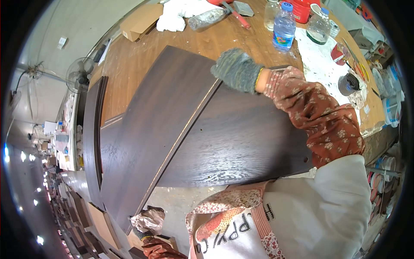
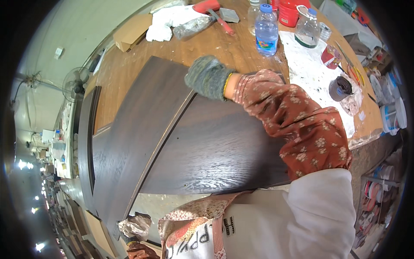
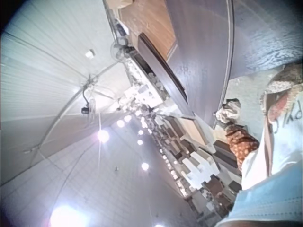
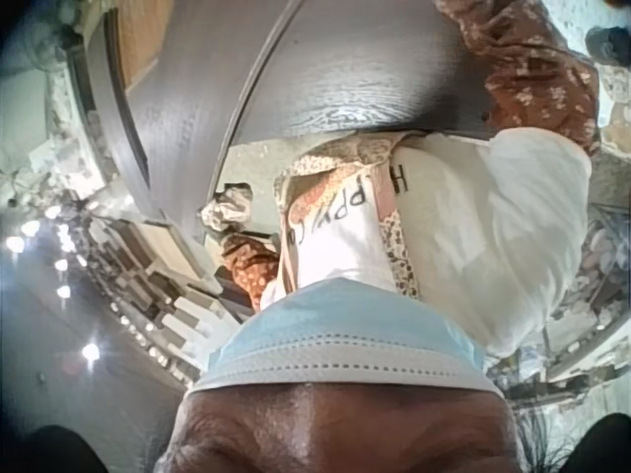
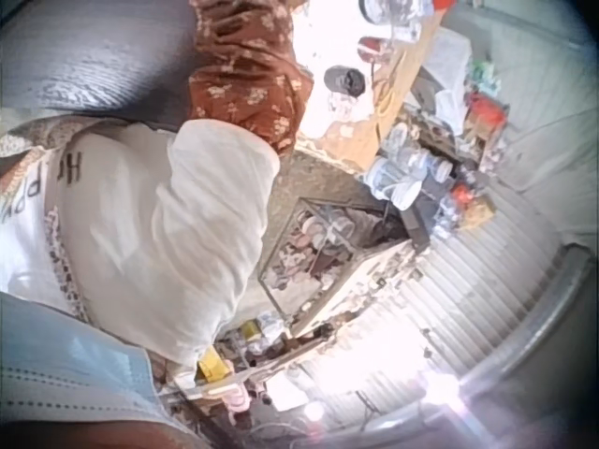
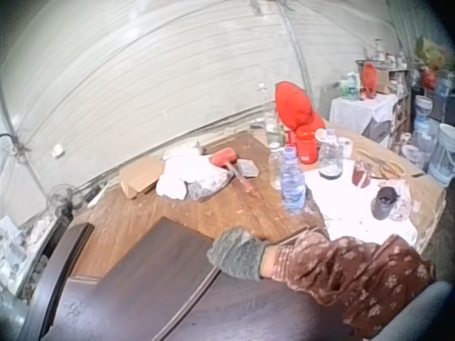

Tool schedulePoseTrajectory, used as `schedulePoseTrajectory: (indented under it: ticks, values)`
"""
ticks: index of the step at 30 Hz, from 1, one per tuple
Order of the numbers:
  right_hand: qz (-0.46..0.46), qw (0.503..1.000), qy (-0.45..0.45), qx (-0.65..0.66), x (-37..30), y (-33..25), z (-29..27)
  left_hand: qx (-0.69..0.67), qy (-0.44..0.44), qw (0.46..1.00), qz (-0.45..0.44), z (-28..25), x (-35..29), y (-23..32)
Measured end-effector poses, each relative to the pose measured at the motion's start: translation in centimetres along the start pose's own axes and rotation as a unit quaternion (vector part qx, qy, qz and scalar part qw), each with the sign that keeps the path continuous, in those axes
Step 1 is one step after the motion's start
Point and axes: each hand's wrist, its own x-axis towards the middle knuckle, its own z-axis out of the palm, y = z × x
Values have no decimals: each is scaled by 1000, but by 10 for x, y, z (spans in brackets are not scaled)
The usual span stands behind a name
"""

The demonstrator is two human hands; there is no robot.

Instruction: The person cleans dark wood furniture panels by hand using a cloth and a sponge. The person wipes the surfaces with the cloth, applies liquid from a bottle, and uses a sponge to clean along the edges and grooves of the panels.

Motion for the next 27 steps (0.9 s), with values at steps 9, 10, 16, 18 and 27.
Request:
schedulePoseTrajectory:
  ticks: [9, 10, 16, 18, 27]
  values:
    - [-211, 965, 125, 88, 20, -116, -16, -2, 10, 1000, 4, 2, 6, -3]
    - [-219, 965, 126, 77, 17, -114, -14, -1, 11, 1000, 2, 3, 8, -5]
    - [21, 998, 2, -57, -30, 17, -14, 8, 47, 998, 34, -1, -7, 0]
    - [46, 993, 82, -67, -68, 60, -10, 22, 77, 994, 68, 1, -13, 7]
    - [239, 966, -15, -103, -141, 92, -45, 190, 86, 911, 357, 169, -54, 118]
